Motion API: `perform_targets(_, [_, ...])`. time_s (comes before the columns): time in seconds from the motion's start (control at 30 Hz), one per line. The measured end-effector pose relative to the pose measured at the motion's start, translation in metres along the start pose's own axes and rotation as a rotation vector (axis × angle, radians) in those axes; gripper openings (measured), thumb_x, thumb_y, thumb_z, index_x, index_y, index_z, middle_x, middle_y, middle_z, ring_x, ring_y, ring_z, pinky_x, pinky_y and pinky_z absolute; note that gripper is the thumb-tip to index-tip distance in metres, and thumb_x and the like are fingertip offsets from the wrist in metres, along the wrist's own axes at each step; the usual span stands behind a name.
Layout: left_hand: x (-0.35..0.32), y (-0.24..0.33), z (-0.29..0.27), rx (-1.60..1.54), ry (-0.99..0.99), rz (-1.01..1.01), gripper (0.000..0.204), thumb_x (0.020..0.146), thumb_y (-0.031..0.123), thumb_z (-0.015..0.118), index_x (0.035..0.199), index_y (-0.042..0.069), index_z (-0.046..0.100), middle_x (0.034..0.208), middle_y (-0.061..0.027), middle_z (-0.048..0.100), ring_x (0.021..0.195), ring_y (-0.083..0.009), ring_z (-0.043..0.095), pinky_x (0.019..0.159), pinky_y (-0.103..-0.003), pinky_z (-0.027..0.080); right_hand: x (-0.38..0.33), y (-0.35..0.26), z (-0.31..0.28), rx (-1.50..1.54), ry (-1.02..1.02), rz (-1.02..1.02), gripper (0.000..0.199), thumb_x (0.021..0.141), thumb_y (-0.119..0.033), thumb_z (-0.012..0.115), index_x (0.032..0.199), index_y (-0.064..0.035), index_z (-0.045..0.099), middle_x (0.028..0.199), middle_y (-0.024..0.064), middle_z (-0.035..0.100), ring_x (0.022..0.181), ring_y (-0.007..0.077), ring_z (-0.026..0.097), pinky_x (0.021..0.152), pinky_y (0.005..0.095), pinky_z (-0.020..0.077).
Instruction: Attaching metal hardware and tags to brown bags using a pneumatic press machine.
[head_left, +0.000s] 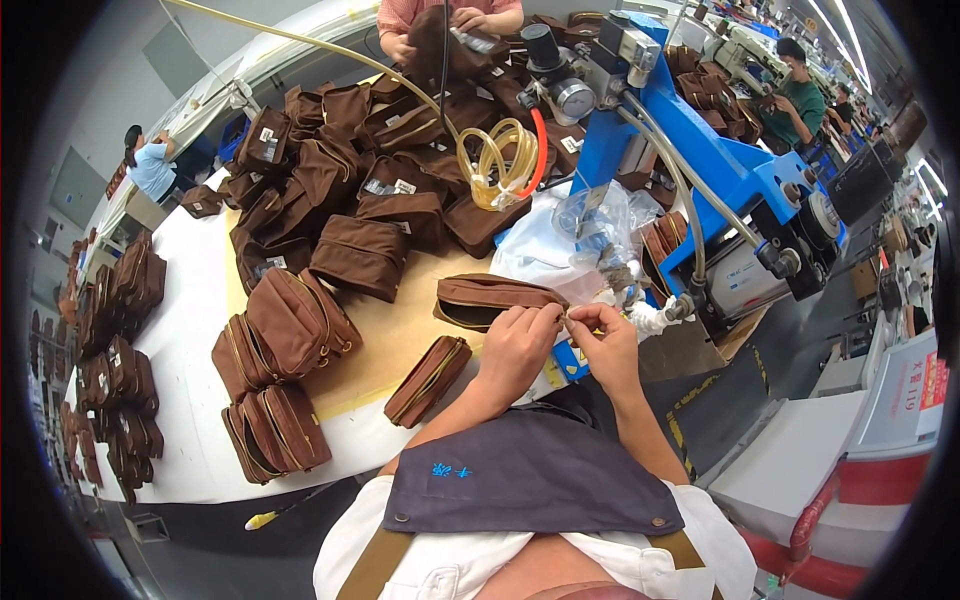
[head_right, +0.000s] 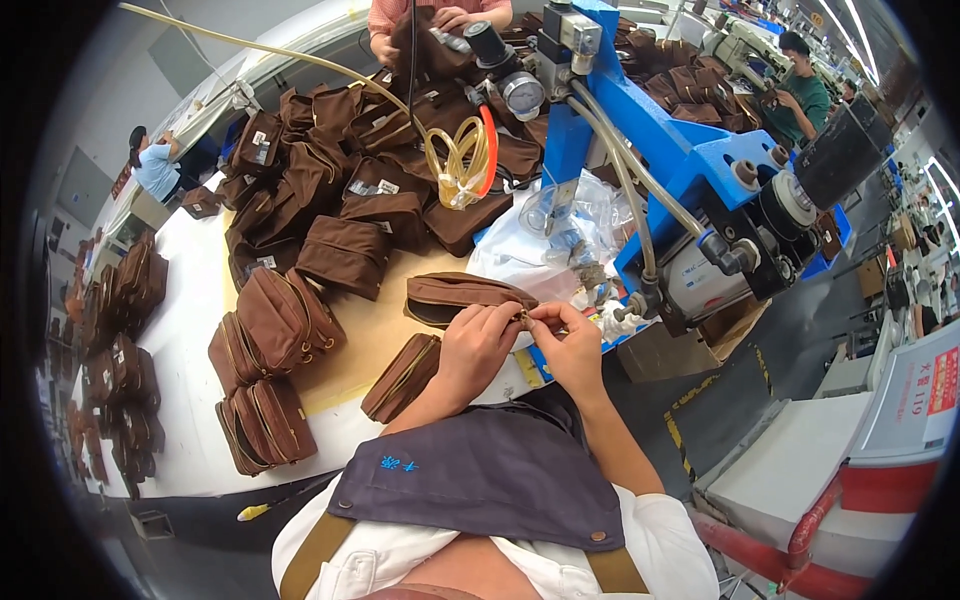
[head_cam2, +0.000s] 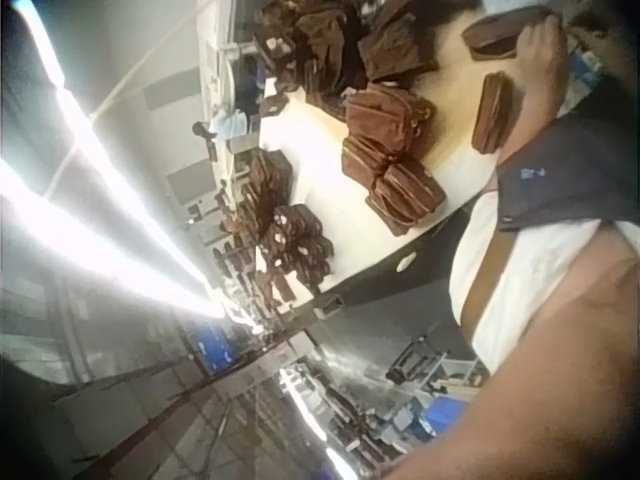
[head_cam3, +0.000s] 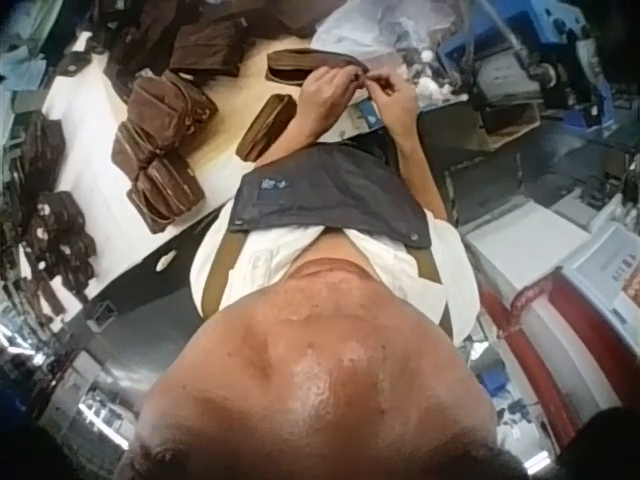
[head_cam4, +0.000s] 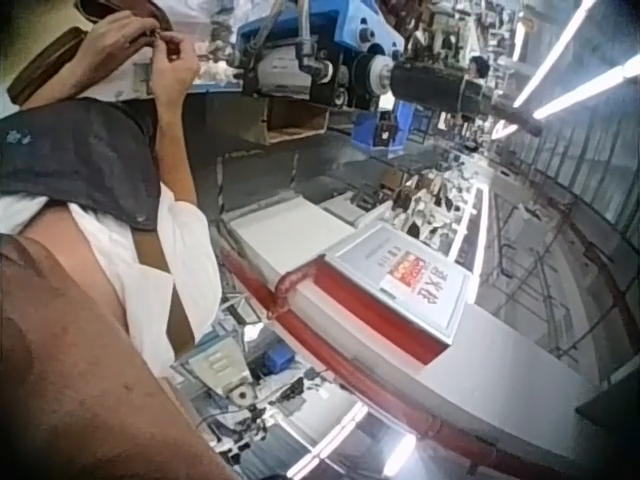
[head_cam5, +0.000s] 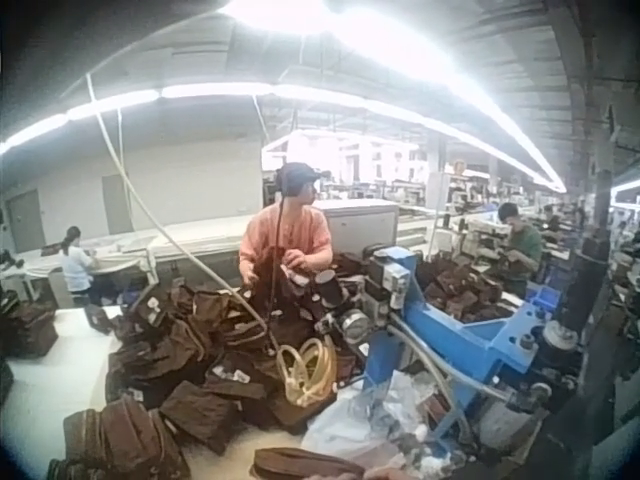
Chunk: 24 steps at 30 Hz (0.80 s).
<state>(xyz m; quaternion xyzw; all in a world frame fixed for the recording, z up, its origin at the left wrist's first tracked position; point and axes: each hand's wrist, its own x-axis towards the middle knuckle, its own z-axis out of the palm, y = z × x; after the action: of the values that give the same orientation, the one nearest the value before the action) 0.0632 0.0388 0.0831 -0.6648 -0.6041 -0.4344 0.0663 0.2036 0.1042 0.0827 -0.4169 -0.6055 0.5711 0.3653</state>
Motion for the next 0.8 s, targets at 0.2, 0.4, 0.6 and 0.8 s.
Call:
perform_targets(0.2, [0.000, 0.002, -0.003, 0.060, -0.049, 0.013, 0.025, 0.077, 0.008, 0.069, 0.100, 0.004, 0.060, 0.077, -0.0061, 0.062, 0.069, -0.0221, 0.058, 0.066, -0.033, 0.047, 0.002, -0.002, 0.002, -0.132, -0.034, -0.011, 0.006, 0.084, -0.002, 0.067, 0.090, 0.0001, 0.067, 0.076, 0.0022, 0.067, 0.068, 0.0054, 0.059, 0.061, 0.0210, 0.0474])
perform_targets(0.4, [0.003, 0.003, -0.008, 0.074, -0.065, 0.021, 0.026, 0.078, 0.006, 0.068, 0.102, 0.003, 0.060, 0.076, -0.0060, 0.061, 0.069, -0.0213, 0.057, 0.066, -0.033, 0.046, 0.004, -0.006, 0.008, 0.026, -0.079, -0.035, 0.006, 0.085, -0.003, 0.066, 0.091, -0.0010, 0.066, 0.077, 0.0018, 0.066, 0.068, 0.0059, 0.059, 0.062, 0.0211, 0.0482])
perform_targets(0.6, [0.005, 0.008, -0.008, 0.146, -0.006, 0.070, 0.031, 0.077, 0.007, 0.061, 0.108, 0.002, 0.058, 0.074, -0.0047, 0.054, 0.069, -0.0191, 0.054, 0.064, -0.032, 0.044, 0.002, -0.011, 0.012, 0.362, -0.027, 0.134, 0.007, 0.087, -0.005, 0.067, 0.094, -0.0032, 0.065, 0.079, 0.0003, 0.064, 0.066, 0.0049, 0.057, 0.060, 0.0201, 0.0487])
perform_targets(0.8, [0.010, 0.013, -0.009, 0.190, -0.075, 0.075, 0.023, 0.078, 0.006, 0.061, 0.101, 0.003, 0.059, 0.073, -0.0046, 0.055, 0.068, -0.0195, 0.055, 0.063, -0.032, 0.044, -0.007, -0.012, 0.012, 0.613, -0.011, 0.271, 0.010, 0.087, -0.007, 0.067, 0.095, -0.0046, 0.062, 0.079, -0.0003, 0.062, 0.062, 0.0051, 0.055, 0.056, 0.0212, 0.0482])
